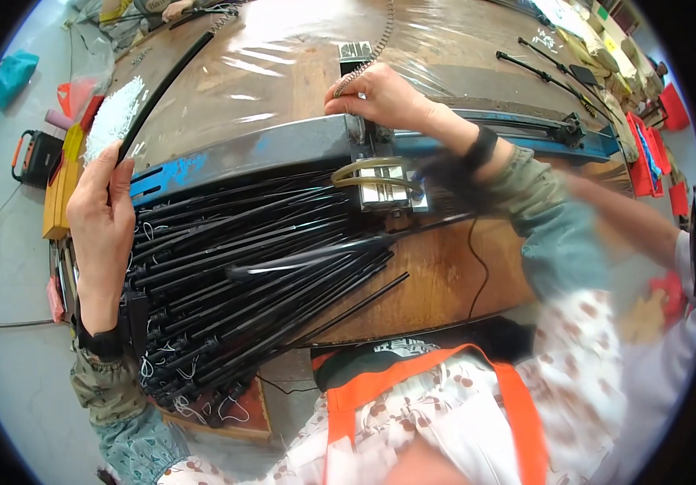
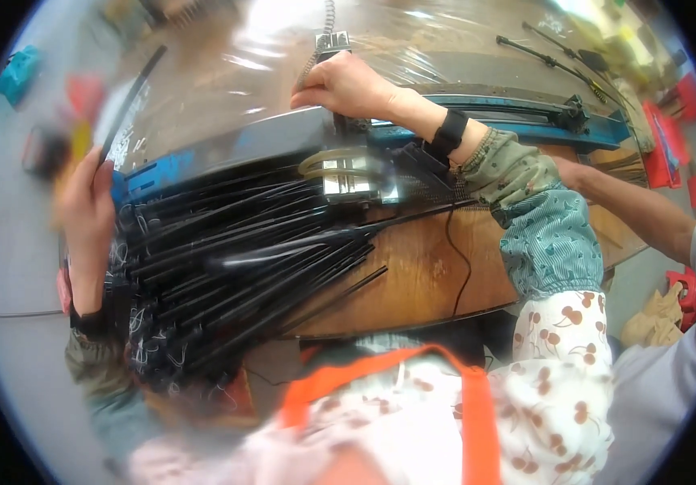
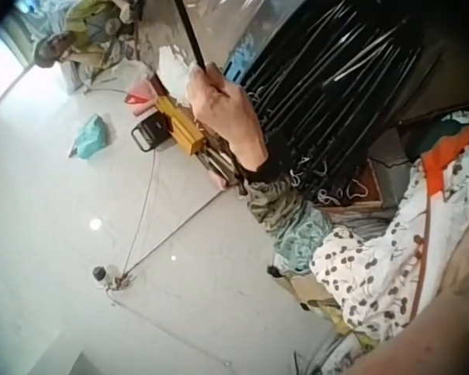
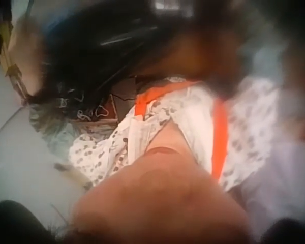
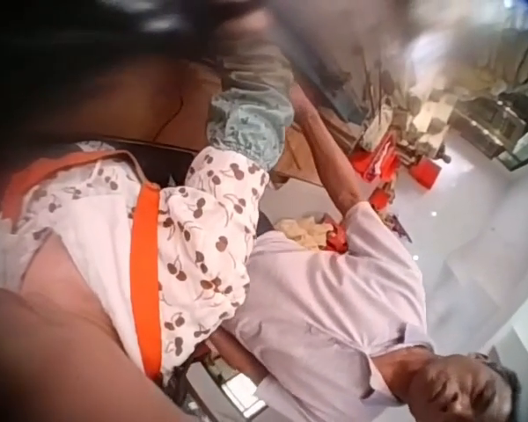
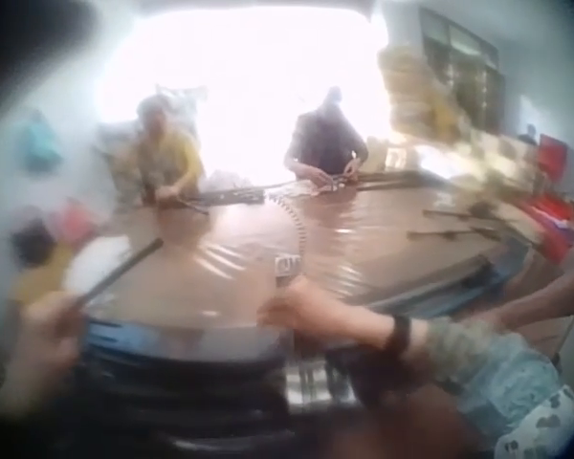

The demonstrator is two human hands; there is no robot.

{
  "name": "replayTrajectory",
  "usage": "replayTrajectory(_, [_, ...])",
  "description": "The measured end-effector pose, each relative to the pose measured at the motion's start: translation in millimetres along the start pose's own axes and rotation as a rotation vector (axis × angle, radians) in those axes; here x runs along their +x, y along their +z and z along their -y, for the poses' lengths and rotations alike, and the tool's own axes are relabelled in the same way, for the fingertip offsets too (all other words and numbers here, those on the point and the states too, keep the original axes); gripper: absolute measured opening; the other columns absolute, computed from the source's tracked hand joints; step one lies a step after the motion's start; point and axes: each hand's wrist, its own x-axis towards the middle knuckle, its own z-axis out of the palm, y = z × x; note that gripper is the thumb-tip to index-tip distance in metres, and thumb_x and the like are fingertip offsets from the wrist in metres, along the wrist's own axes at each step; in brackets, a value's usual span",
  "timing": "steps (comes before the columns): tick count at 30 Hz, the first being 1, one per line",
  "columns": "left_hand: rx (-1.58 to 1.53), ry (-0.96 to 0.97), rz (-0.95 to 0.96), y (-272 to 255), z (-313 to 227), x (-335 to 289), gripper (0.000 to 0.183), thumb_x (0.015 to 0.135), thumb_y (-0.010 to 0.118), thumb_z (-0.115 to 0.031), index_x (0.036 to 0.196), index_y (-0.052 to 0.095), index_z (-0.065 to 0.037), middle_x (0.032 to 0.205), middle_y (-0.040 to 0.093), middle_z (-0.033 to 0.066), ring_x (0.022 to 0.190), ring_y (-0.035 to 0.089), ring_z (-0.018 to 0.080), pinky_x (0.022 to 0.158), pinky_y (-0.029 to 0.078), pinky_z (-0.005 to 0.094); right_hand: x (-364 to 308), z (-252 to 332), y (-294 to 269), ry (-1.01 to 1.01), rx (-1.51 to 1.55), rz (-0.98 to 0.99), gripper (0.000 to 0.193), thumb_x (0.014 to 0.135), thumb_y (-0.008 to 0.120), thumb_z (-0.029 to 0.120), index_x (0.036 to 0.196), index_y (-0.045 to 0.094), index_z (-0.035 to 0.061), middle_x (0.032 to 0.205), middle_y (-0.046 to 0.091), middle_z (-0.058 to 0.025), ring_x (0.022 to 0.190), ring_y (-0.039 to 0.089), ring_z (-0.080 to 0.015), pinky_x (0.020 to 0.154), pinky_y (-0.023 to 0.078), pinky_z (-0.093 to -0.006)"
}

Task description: The person picks up a spring and a rod, slides the spring onto the rod, and places the rod into a machine. The person then removes the rod and places it onto a pile of other rods.

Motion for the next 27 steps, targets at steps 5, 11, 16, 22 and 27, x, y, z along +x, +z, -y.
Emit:
replayTrajectory(5, [-0.028, -0.006, 0.023, 13, 5, 1, 0.024, 0.098, 0.062, -0.008, 0.117, 0.065, 0.005, 0.100, 0.070, 0.0200, 0.084, 0.067, 0.0265, 0.077, 0.052, 0.0324, 13, 11, 9, 0.049, -0.160, 0.329, 0.020, 0.093, 0.067, 0.023, 0.096, 0.070, 0.0035, 0.083, 0.071, -0.0105, 0.077, 0.068, -0.0279, 0.072, 0.051, -0.0383])
replayTrajectory(11, [-0.039, -0.026, 0.128, 28, 22, 4, 0.025, 0.096, 0.063, -0.009, 0.120, 0.066, -0.003, 0.093, 0.067, 0.0182, 0.078, 0.064, 0.0311, 0.071, 0.051, 0.0349, -56, -30, -59, -0.077, -0.585, 0.000, 0.009, 0.089, 0.067, 0.016, 0.083, 0.061, 0.0112, 0.084, 0.067, -0.0051, 0.084, 0.065, -0.0243, 0.081, 0.042, -0.0379])
replayTrajectory(16, [0.006, 0.105, 0.347, 82, 0, 16, 0.027, 0.093, 0.064, -0.014, 0.120, 0.067, -0.018, 0.083, 0.062, 0.0138, 0.079, 0.066, 0.0348, 0.066, 0.053, 0.0442, -185, -76, -169, 0.144, -0.867, 0.060, 0.003, 0.088, 0.066, 0.014, 0.086, 0.064, 0.0130, 0.086, 0.065, -0.0038, 0.099, 0.061, -0.0265, 0.101, 0.036, -0.0429])
replayTrajectory(22, [-0.246, 0.356, 0.248, 198, -79, 62, 0.013, 0.095, 0.060, -0.020, 0.099, 0.062, -0.008, 0.086, 0.065, 0.0142, 0.082, 0.066, 0.0350, 0.068, 0.054, 0.0443, -237, -93, -194, 0.303, -0.996, 0.034, 0.004, 0.090, 0.059, 0.009, 0.089, 0.062, 0.0063, 0.088, 0.064, -0.0131, 0.098, 0.059, -0.0331, 0.099, 0.039, -0.0448])
replayTrajectory(27, [-0.161, 0.224, 0.361, 206, -74, 45, 0.025, 0.096, 0.060, -0.027, 0.087, 0.058, -0.003, 0.082, 0.065, 0.0145, 0.082, 0.067, 0.0345, 0.070, 0.054, 0.0440, -271, -125, -188, 0.249, -0.880, -0.007, 0.005, 0.089, 0.061, 0.007, 0.088, 0.057, 0.0033, 0.084, 0.057, -0.0148, 0.089, 0.054, -0.0341, 0.087, 0.041, -0.0436])
